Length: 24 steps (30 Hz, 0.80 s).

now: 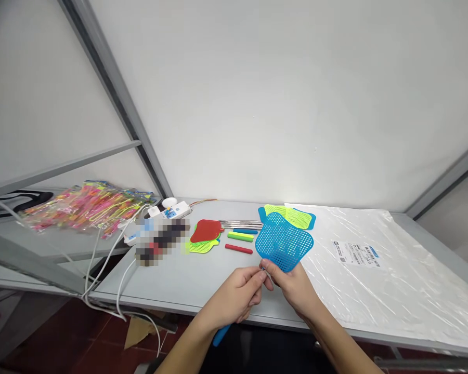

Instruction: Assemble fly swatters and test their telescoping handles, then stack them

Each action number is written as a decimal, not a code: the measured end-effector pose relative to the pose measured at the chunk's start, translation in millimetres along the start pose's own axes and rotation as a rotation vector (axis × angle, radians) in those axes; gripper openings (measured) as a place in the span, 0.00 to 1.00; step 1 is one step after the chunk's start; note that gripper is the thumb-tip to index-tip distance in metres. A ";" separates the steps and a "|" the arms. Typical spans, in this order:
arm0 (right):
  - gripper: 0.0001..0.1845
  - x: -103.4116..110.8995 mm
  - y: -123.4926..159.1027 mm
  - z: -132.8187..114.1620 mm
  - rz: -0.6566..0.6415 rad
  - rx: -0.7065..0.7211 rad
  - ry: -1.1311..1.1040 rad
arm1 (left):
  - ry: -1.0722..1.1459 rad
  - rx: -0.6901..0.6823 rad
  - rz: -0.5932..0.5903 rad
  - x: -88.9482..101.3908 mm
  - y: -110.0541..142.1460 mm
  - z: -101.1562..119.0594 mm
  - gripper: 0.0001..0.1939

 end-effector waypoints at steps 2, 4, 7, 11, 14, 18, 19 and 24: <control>0.15 -0.2 1.0 8.8 0.013 -0.023 -0.055 | 0.045 0.001 -0.025 -3.1 -1.2 0.1 0.22; 0.14 10.0 -3.2 13.7 0.062 -0.035 -0.076 | 0.073 0.001 -0.054 -4.2 -2.3 -0.8 0.22; 0.14 43.4 -19.7 11.5 0.171 -0.009 -0.132 | 0.009 0.049 -0.069 0.4 -2.4 -6.0 0.22; 0.15 67.6 -44.0 7.2 0.182 -0.005 -0.305 | -0.093 0.116 -0.056 10.8 -5.7 -9.0 0.22; 0.16 46.9 -45.7 18.5 0.161 -0.085 -0.375 | -0.168 0.072 -0.019 16.1 -14.2 -2.7 0.21; 0.19 18.8 -39.2 33.5 0.030 -0.149 -0.249 | -0.295 0.020 0.005 22.0 -21.5 1.8 0.20; 0.20 22.9 -40.3 34.2 0.038 -0.146 -0.251 | -0.330 0.029 0.005 24.3 -21.3 1.7 0.20; 0.18 65.3 -51.6 27.7 0.323 -0.093 -0.346 | -0.553 0.061 0.033 35.8 -17.6 11.6 0.21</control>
Point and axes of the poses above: each hand's wrist, its own y-axis away from the middle knuckle, its own x-axis out of the back of the hand, z = x × y, the point moved 6 cm from there along -y, towards the middle knuckle, and after that the axes turned 12 degrees about y, right-handed, at the moved point
